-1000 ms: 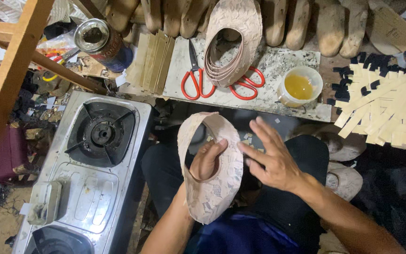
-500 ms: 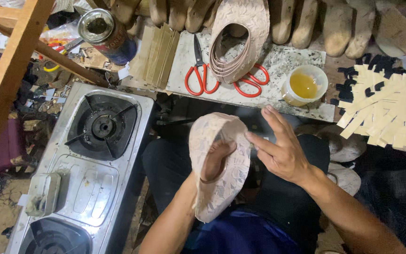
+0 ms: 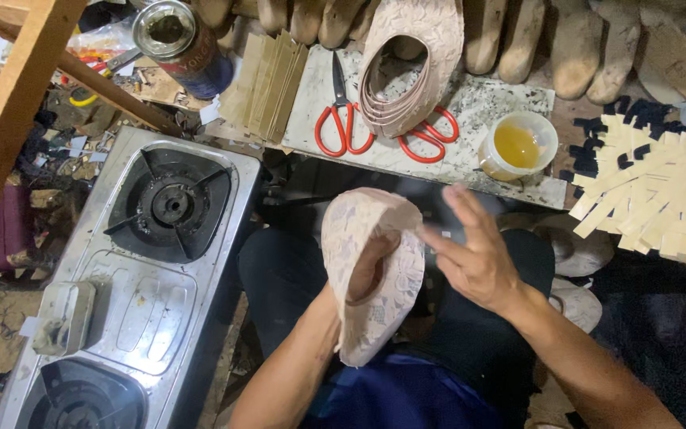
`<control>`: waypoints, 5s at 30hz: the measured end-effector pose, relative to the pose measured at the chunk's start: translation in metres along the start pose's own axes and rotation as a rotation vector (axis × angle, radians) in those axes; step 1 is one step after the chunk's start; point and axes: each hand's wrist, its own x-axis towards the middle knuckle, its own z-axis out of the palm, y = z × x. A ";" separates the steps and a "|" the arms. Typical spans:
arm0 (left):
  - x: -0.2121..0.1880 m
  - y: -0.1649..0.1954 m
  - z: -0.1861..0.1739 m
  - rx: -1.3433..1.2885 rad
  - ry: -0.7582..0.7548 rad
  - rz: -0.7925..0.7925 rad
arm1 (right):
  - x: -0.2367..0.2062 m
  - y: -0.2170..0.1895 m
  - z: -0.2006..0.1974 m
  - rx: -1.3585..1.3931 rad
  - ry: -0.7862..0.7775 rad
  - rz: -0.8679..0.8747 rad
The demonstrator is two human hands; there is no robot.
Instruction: The person sits on the floor holding a fabric shoe upper and applies glue along its edge, dipping a finger into a cup of glue and rubbing it along the seam, then presses a reinforcing strip onto the glued edge and sets the upper with others on the floor.
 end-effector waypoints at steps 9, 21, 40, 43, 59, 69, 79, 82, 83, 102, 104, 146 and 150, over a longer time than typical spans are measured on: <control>-0.001 -0.004 -0.008 -0.155 0.065 -0.050 | -0.007 -0.012 0.012 0.602 -0.084 0.425; -0.009 -0.010 -0.022 -0.141 -0.034 -0.464 | 0.006 0.100 -0.053 -0.357 -0.083 0.337; -0.004 0.001 0.000 -0.144 -0.078 -0.439 | -0.012 0.013 -0.009 0.134 -0.026 -0.074; -0.007 -0.002 0.006 -0.139 -0.140 -0.449 | -0.012 0.014 -0.004 0.079 -0.046 -0.013; -0.008 -0.020 -0.033 -0.190 -0.131 -0.228 | -0.023 0.001 -0.010 0.174 -0.030 0.013; -0.020 -0.008 -0.009 0.178 -0.123 -0.340 | -0.017 -0.004 -0.006 0.600 -0.211 0.557; -0.034 -0.002 0.001 0.045 -0.060 -0.344 | 0.029 0.135 -0.065 -0.403 -0.225 0.392; -0.037 0.004 0.000 0.051 -0.086 -0.370 | 0.021 0.150 -0.066 -0.358 -0.281 0.387; -0.038 0.007 -0.001 0.035 -0.088 -0.367 | 0.016 0.151 -0.066 -0.355 -0.178 0.342; -0.019 0.010 0.034 0.004 -0.242 -0.469 | -0.018 0.024 -0.015 0.699 -0.216 0.166; -0.021 0.010 0.035 0.023 -0.221 -0.479 | -0.019 0.025 -0.011 0.773 -0.225 0.217; -0.035 0.019 0.014 0.115 -0.276 -0.521 | -0.028 0.020 0.000 1.024 -0.196 0.234; -0.034 0.027 0.010 0.133 -0.273 -0.455 | -0.033 0.024 0.000 1.112 -0.129 0.172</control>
